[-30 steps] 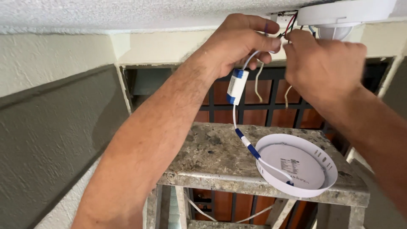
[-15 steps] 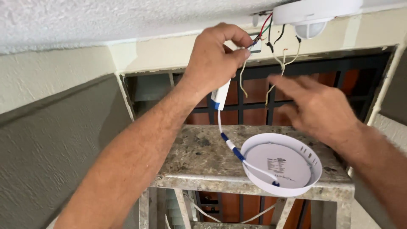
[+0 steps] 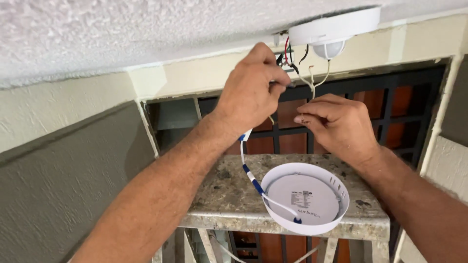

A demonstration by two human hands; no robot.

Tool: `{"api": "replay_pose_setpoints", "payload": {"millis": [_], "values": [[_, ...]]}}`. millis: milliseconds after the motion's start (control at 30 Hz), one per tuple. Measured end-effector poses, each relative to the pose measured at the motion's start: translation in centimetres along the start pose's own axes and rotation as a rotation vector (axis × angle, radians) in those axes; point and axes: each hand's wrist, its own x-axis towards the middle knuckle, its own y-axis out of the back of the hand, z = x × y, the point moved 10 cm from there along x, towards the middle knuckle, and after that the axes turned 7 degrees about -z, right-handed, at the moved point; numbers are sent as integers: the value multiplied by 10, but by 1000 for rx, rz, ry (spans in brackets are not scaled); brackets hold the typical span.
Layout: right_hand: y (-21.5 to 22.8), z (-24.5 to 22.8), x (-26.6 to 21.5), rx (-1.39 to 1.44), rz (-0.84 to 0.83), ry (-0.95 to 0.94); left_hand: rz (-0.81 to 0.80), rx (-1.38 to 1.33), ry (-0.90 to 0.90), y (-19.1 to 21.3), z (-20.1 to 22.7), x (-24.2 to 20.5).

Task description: Wiring and installing a ceiling-mounted electronic fixture using a screwdriver while standing on a ladder.

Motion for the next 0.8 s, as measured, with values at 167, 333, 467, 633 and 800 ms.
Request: {"api": "replay_pose_setpoints", "payload": {"millis": [167,333,467,633,800], "values": [[6,8,8,57,49,-138,-88,23,35,-7,9,3],[8,7,14,168,73,-224,-111,12,18,-17,9,5],[13,-1,15,176,87,-184,-109,7,-46,-21,12,6],[22,-2,17,238,171,-197,-130,23,-12,-17,11,6],[19,1,18,285,123,-279,-162,21,-34,-19,13,9]]}}
